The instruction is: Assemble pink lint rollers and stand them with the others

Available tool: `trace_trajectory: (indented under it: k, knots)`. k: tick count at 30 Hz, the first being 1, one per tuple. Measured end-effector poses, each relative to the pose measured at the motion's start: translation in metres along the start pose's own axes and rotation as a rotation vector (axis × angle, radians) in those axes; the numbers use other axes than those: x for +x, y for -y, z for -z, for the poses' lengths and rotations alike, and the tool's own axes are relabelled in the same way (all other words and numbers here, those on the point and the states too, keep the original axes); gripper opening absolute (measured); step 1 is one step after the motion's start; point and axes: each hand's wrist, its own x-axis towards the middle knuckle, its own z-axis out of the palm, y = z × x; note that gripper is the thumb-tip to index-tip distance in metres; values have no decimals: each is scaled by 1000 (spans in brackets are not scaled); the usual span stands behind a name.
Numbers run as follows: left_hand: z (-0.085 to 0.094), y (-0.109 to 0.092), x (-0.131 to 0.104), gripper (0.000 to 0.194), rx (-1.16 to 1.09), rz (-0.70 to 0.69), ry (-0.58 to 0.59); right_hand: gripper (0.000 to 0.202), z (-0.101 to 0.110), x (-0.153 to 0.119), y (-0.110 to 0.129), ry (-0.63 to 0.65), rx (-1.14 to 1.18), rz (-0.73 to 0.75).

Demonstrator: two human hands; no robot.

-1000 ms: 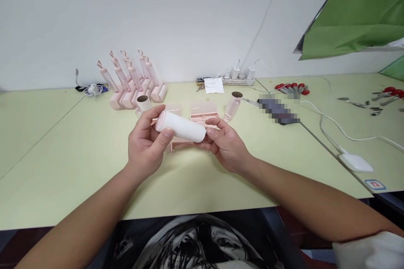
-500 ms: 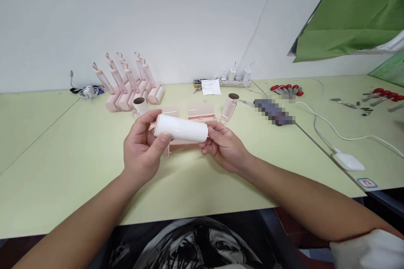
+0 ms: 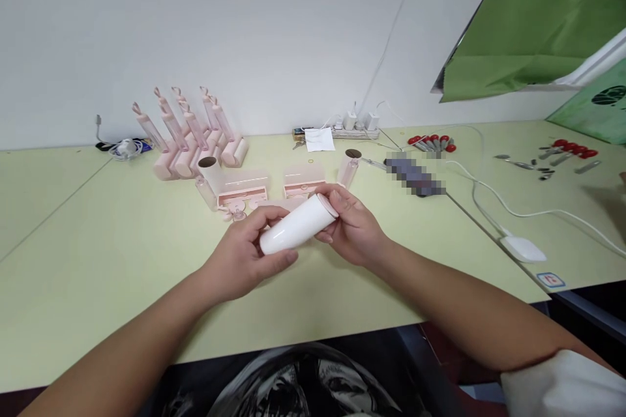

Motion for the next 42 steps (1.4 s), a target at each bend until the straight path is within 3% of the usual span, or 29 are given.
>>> trace_trajectory:
  k: [4,7,14,23,31,34,37,39,42]
  knots:
    - [-3,-1,-3,49,31,-29,109,37,2,-2,-7,28,-53,64]
    - [-6,-4,-5,48,-92,36,191,41,6,-4,-12,42,-161,161]
    - [-6,-5,-8,48,-193,108,273,37,7,-13,-6,29,-665,612]
    - [-6,-6,-8,55,-317,257,387,28,3,-16,-14,60,-525,557]
    - [-9,-2,-7,54,-374,229,412,50,0,-21,-7,204,-904,754]
    - [-9,0,-7,54,-385,219,404,62,3,-20,-9,228,-940,749]
    - [-8,0,-7,55,-400,228,390,75,5,-20,-9,165,-877,772]
    - [-8,0,-7,55,-409,221,376,74,4,-21,-7,121,-846,837]
    - [-10,-2,-6,51,-418,186,364,63,0,-22,-1,258,-975,853]
